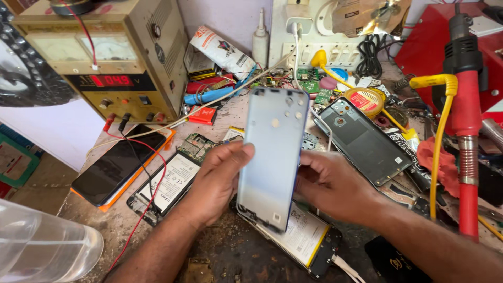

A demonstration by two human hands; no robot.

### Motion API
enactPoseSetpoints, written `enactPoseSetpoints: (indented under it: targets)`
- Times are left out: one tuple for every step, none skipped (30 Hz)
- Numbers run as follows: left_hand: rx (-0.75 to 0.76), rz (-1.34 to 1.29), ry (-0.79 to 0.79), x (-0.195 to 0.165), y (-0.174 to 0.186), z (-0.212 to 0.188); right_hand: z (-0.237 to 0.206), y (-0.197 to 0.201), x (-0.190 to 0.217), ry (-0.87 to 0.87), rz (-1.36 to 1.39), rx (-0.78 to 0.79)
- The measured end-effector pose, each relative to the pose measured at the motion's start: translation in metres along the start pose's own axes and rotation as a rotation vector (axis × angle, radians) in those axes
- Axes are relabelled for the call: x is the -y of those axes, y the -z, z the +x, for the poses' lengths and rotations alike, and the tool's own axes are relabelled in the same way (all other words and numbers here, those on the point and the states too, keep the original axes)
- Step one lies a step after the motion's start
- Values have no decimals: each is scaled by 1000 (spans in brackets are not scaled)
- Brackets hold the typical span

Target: The person removes the back cover of a smartphone, compares it with a new blue back cover, and then snaps the new cover onto the phone. The phone is powered on and shows a lock screen during the process.

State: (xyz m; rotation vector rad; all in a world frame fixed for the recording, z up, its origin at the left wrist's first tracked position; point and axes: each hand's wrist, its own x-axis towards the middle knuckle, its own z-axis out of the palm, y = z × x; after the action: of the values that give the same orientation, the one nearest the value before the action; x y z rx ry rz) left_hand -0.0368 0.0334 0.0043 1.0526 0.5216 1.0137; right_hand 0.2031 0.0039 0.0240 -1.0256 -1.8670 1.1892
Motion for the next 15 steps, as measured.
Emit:
enactPoseSetpoints:
  targets:
    - [-30,-15,-9,-2,1,1,-3,8,6,-5,-315,-101]
    - [-52,17,-42,-3,2,2,-5,20,12,-12,-630,-199]
    - [-76,47,-74,-5,3,3,-6,32,18,-19,-945,-295]
    - [-102,76,-108,-6,4,3,-5,45,22,-156,-953,-361]
    - [-128,97,-125,-7,4,3,-4,60,26,-289,-960,-429]
    - [-151,118,-143,-7,5,3,-5,74,30,-241,-1010,-496]
    - [-172,139,-161,-8,4,3,-5,86,32,-194,-1061,-567]
    - [-182,159,-161,-8,3,4,-6,95,31,-292,-1105,-565]
    - [-192,180,-160,-8,3,4,-8,104,28,-391,-1146,-562]
    - [-202,201,-158,-8,1,4,-10,111,25,-491,-1185,-559]
    - [-192,203,-170,-8,1,5,-8,117,20,-482,-1181,-537]
    - [-184,206,-180,-8,0,5,-5,120,13,-474,-1176,-514]
    - [-175,209,-188,-8,-1,5,-3,121,5,-468,-1170,-490]
    - [-187,214,-175,-9,-2,4,-2,123,-1,-445,-1126,-499]
    - [-200,219,-162,-10,-2,4,0,125,-7,-422,-1083,-508]
